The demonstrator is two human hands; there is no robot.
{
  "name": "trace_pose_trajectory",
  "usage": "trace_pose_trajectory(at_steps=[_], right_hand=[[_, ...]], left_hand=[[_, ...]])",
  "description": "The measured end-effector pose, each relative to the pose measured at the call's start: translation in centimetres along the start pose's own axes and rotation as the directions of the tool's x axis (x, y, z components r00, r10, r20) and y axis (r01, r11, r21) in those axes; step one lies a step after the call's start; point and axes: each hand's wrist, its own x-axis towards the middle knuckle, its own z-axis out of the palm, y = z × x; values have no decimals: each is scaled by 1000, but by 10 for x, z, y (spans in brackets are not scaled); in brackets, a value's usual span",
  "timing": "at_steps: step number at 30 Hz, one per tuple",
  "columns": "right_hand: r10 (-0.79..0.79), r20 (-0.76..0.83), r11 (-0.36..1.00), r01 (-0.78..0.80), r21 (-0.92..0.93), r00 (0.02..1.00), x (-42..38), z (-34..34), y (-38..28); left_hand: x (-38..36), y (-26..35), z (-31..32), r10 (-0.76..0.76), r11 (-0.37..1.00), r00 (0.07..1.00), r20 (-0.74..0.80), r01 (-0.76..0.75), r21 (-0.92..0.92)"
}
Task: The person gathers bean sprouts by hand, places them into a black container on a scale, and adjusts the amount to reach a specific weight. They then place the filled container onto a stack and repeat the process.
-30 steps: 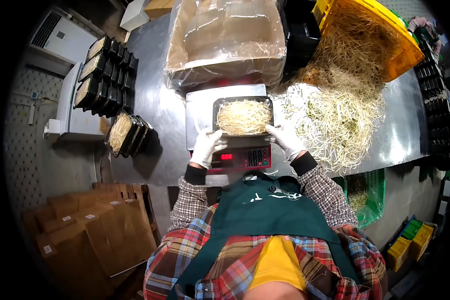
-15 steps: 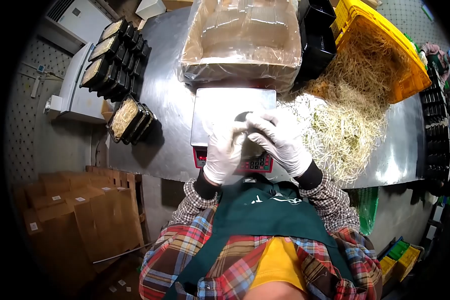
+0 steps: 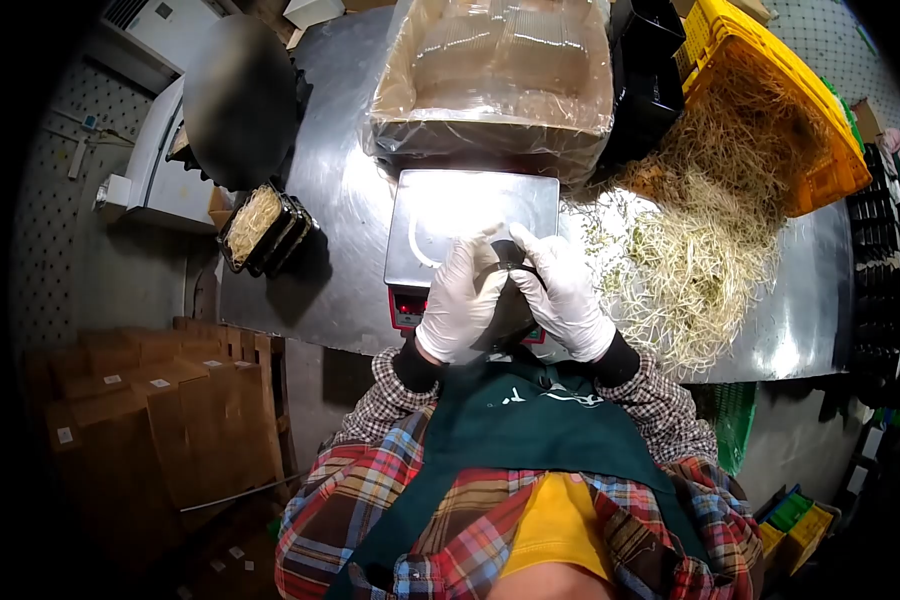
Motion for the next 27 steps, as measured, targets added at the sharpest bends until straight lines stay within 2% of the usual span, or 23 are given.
trace_pose_trajectory(at_steps=[3,4,7,8,11,12,13,15,16,17,18,19,21,22,23,24,25,27], right_hand=[[67,-28,989,-62,136,997,2,-4,-1],[93,-44,978,-83,192,995,2,-5,-3],[209,-81,852,-141,504,974,1,-7,-11],[162,-109,904,-103,415,981,4,-12,-15],[245,-175,919,-171,354,954,-2,-9,-9],[260,-185,910,-176,376,948,-8,-10,2],[310,-205,872,-192,451,928,-12,-14,10],[530,-117,654,-317,686,840,-21,-20,26],[542,-95,572,-285,769,835,-24,-22,31],[556,-66,480,-255,840,829,-29,-25,34],[548,-62,436,-222,872,834,-31,-25,38],[580,-25,358,-228,906,814,-31,-28,36],[537,8,504,-329,798,843,-45,-33,68],[342,-156,835,-223,503,927,-31,-42,54],[209,-263,942,-122,314,942,-21,-49,35],[9,-212,977,37,210,977,-9,-57,17],[-191,-144,971,208,116,971,-1,-61,2],[-347,199,933,317,171,916,7,-62,-16]], left_hand=[[-3,-1,-3,28,984,998,50,-36,172],[-1,-18,-1,159,971,983,92,-172,165],[1,-9,2,332,910,938,98,-346,227],[0,-7,3,298,902,948,116,-319,291],[5,-20,-9,221,915,955,196,-273,298],[9,7,-19,311,841,942,128,-335,425],[7,10,-34,247,808,963,109,-266,526],[-15,-17,-59,139,729,988,72,-151,668],[-27,-26,-59,-31,884,1000,0,27,466],[-39,-31,-58,-216,951,976,-29,217,222],[-45,-30,-42,-242,949,966,-89,217,-228],[-46,-32,-34,-160,975,977,-139,134,-176],[-49,-17,-15,-59,987,960,-273,15,-161],[-52,-7,-11,33,999,959,-281,-32,8],[-55,4,-6,92,982,961,-260,-43,186],[-59,12,1,157,949,958,-239,-80,305],[-63,17,6,220,900,953,-207,-117,419],[-67,32,17,306,868,933,-190,-191,459]])
